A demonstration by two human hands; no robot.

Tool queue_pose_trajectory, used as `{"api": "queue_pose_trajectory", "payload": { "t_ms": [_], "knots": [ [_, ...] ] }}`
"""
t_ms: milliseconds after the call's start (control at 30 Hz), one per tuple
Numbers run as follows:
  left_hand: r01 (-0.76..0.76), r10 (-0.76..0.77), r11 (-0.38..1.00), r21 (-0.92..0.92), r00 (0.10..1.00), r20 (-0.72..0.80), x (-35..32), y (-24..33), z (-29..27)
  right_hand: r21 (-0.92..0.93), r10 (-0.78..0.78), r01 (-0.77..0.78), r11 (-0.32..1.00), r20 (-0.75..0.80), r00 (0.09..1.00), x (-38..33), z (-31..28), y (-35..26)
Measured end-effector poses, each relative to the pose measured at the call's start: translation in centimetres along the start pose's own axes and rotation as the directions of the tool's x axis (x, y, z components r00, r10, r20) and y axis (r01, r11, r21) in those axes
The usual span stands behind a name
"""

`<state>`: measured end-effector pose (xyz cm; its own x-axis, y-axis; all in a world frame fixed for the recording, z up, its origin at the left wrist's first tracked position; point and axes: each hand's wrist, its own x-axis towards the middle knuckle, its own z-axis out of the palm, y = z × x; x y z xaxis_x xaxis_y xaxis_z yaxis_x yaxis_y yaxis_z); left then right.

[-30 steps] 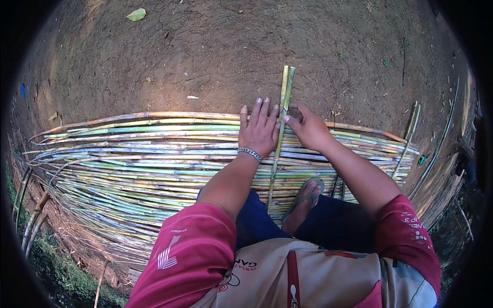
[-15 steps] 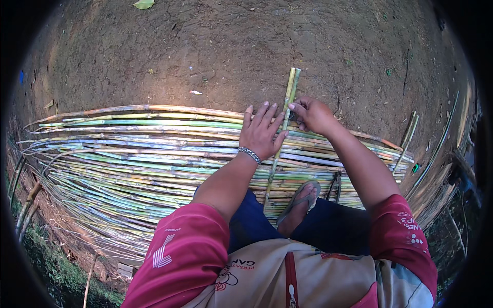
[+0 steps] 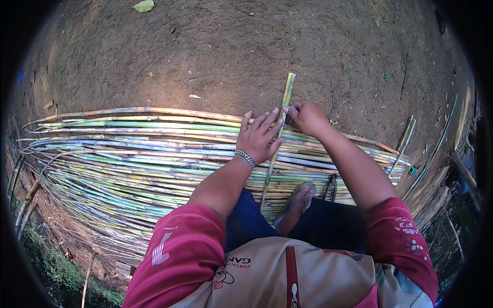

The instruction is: The person sits on the ground and weaves a bamboo mat by interlacing thin bamboo strips. They use a hammer to secure the strips and occasionally adjust the mat's position. Another person is visible in the background working on a similar mat.

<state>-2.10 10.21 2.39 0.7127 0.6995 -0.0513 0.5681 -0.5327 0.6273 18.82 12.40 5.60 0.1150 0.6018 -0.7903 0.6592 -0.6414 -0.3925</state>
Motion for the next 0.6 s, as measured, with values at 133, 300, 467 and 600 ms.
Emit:
{"api": "queue_pose_trajectory", "payload": {
  "t_ms": [133,300,467,600],
  "knots": [
    [-0.037,0.037,0.998,0.043,0.999,-0.006,-0.3,-0.4,0.6,-0.048,-0.044,0.044,0.998,-0.006,0.999,-0.1,0.3,0.4],
    [-0.062,0.062,0.994,0.09,0.998,0.008,-0.3,-0.4,0.8,0.062,0.0,0.001,0.998,-0.014,1.0,-1.0,0.8,1.3],
    [-0.063,0.064,0.994,0.088,0.998,-0.01,-0.4,-0.5,0.7,-0.215,0.057,0.002,0.977,0.268,0.962,-4.2,-2.3,3.2],
    [-0.057,0.058,0.995,0.083,0.998,-0.009,-0.6,-0.6,0.9,-0.415,-0.179,0.215,0.884,0.125,0.976,-9.1,0.1,2.0]
  ]
}}
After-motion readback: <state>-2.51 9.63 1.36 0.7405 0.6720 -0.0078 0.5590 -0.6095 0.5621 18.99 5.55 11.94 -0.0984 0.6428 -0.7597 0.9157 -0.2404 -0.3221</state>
